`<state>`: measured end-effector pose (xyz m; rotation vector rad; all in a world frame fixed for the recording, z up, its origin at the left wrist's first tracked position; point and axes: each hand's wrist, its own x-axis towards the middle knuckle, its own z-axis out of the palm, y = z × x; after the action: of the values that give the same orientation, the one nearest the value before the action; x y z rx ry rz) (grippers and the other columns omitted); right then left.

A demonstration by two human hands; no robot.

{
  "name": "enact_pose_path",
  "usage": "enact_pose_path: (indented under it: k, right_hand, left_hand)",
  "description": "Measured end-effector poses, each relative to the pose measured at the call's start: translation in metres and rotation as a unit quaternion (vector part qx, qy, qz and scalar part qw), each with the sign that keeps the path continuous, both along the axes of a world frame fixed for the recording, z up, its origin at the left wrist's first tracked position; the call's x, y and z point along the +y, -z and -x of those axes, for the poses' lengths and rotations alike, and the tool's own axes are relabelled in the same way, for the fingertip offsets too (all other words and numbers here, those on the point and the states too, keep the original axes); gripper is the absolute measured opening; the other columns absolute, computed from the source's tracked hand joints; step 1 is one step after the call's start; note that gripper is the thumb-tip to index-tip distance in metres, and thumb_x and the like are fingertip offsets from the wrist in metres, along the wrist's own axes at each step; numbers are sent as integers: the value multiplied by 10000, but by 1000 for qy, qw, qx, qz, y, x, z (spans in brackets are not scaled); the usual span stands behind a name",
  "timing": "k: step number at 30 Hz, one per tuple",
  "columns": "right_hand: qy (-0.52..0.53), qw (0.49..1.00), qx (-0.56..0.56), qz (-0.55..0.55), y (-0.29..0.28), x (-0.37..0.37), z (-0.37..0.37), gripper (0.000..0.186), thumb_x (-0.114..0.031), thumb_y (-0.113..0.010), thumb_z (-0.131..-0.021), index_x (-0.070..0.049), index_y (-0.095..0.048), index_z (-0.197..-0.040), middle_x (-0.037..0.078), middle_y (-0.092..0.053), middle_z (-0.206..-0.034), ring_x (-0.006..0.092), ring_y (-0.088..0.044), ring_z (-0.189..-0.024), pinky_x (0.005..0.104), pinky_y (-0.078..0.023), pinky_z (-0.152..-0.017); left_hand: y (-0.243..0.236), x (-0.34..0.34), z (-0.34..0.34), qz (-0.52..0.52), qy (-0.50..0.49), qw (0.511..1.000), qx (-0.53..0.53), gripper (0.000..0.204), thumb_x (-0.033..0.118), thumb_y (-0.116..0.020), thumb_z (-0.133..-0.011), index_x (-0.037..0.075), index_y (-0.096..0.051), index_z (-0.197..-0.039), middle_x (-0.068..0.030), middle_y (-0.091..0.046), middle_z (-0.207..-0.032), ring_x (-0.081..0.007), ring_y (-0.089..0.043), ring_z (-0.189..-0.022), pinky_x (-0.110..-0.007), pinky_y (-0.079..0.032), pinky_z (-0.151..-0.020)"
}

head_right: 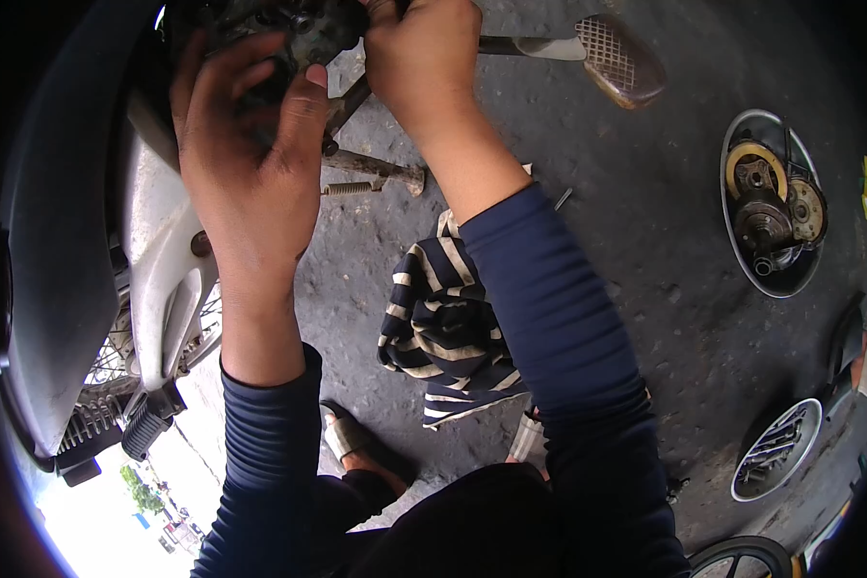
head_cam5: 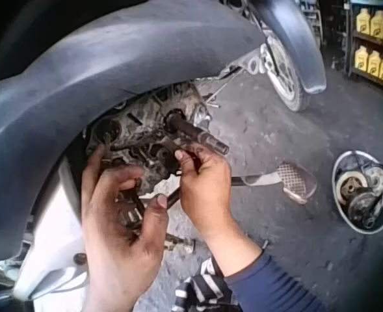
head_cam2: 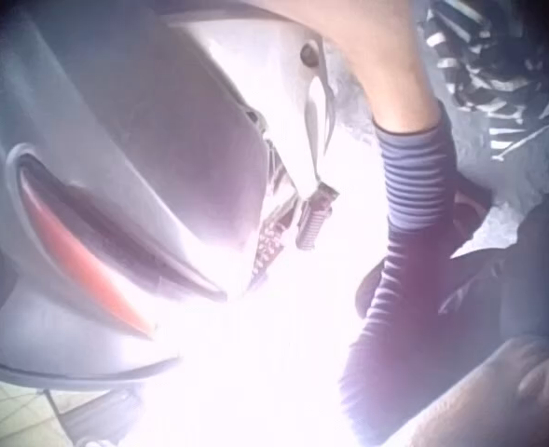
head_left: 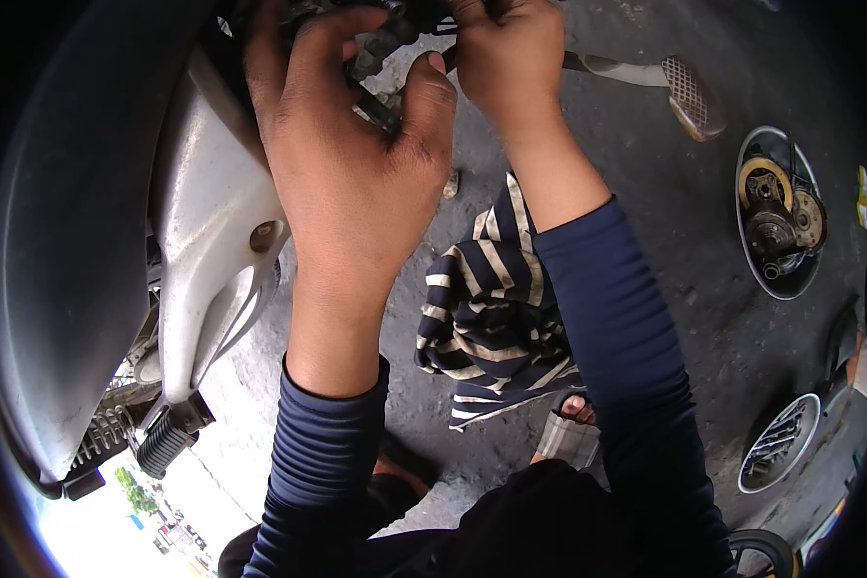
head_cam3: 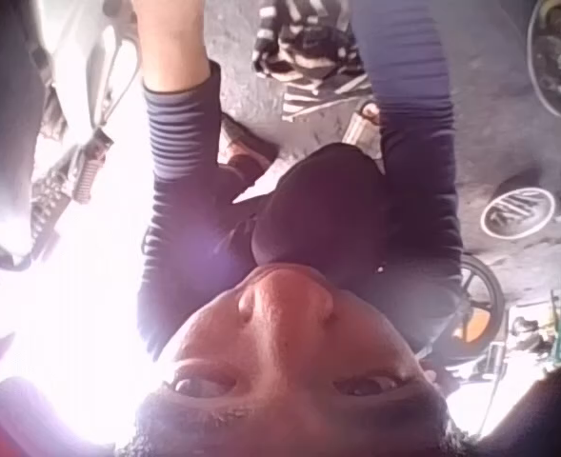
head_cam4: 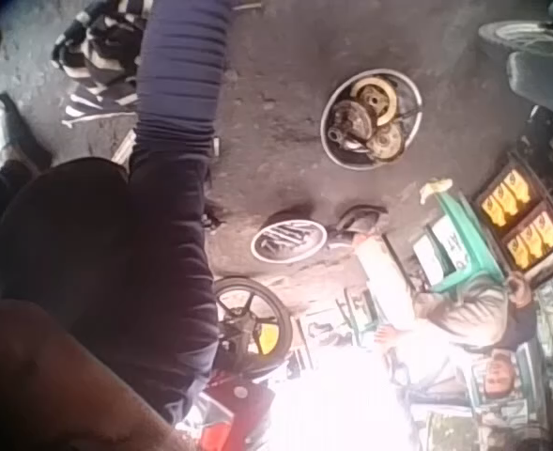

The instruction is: Repairing or maintaining the engine components of a motorcycle.

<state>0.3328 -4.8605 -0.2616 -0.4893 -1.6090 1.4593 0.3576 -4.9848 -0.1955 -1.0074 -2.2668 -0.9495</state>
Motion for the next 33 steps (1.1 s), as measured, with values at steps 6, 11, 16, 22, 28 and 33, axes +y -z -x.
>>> enact_pose_path:
  k: [6, 11, 16, 22, 28, 33]
  right_hand:
    - [-18, 996, 65, 52, -9, -17, 13, 131, -100, -657, -885, 27, -672, -855, 140, -606, -650, 196, -537, -581, 331, -449, -594]
    - [-14, 998, 39, 47, -9, -18, 16, 105, -75, -648, -884, 20, -689, -905, 148, -652, -702, 177, -574, -624, 320, -467, -629]
    - [13, 986, 140, 85, -9, -16, 25, 125, -63, -644, -895, 36, -702, -944, 119, -723, -805, 156, -620, -704, 296, -492, -690]
    - [-62, 973, 163, 149, 1, -12, 30, 120, -47, -668, -895, 41, -714, -962, 63, -732, -889, 108, -613, -769, 254, -489, -733]
    - [-77, 973, 151, 153, 1, -4, 31, 115, -74, -692, -890, 24, -724, -942, 27, -694, -784, 88, -580, -701, 241, -469, -656]
    - [-193, 951, 74, 230, 0, 6, 32, 131, -114, -721, -883, 0, -731, -946, -20, -634, -715, 61, -510, -596, 215, -404, -544]
  left_hand:
    - [19, -13, -4, -13, 10, 1000, 20, 320, 111, -743, -824, 44, -654, -1124, -171, -478, -1378, -198, -609, -985, -299, -535, -781]
    - [28, -15, -9, 20, 4, 1000, -12, 316, 59, -726, -799, 44, -658, -1107, -147, -516, -1343, -187, -609, -947, -293, -513, -744]
    - [35, -15, -13, 30, 25, 999, -29, 284, 67, -728, -803, 31, -657, -1075, -160, -544, -1315, -211, -631, -959, -307, -512, -795]
    - [37, -12, -7, 40, 23, 999, 18, 278, 38, -694, -798, 15, -648, -1071, -193, -589, -1256, -279, -639, -1065, -345, -507, -868]
    - [41, -5, 0, -46, 39, 983, -173, 365, 28, -636, -723, -9, -630, -1086, -248, -591, -1245, -400, -608, -1095, -436, -476, -949]
    - [55, -4, 25, 81, 28, 996, 20, 404, 25, -606, -728, 0, -636, -1130, -244, -570, -1305, -408, -579, -1147, -437, -459, -991]
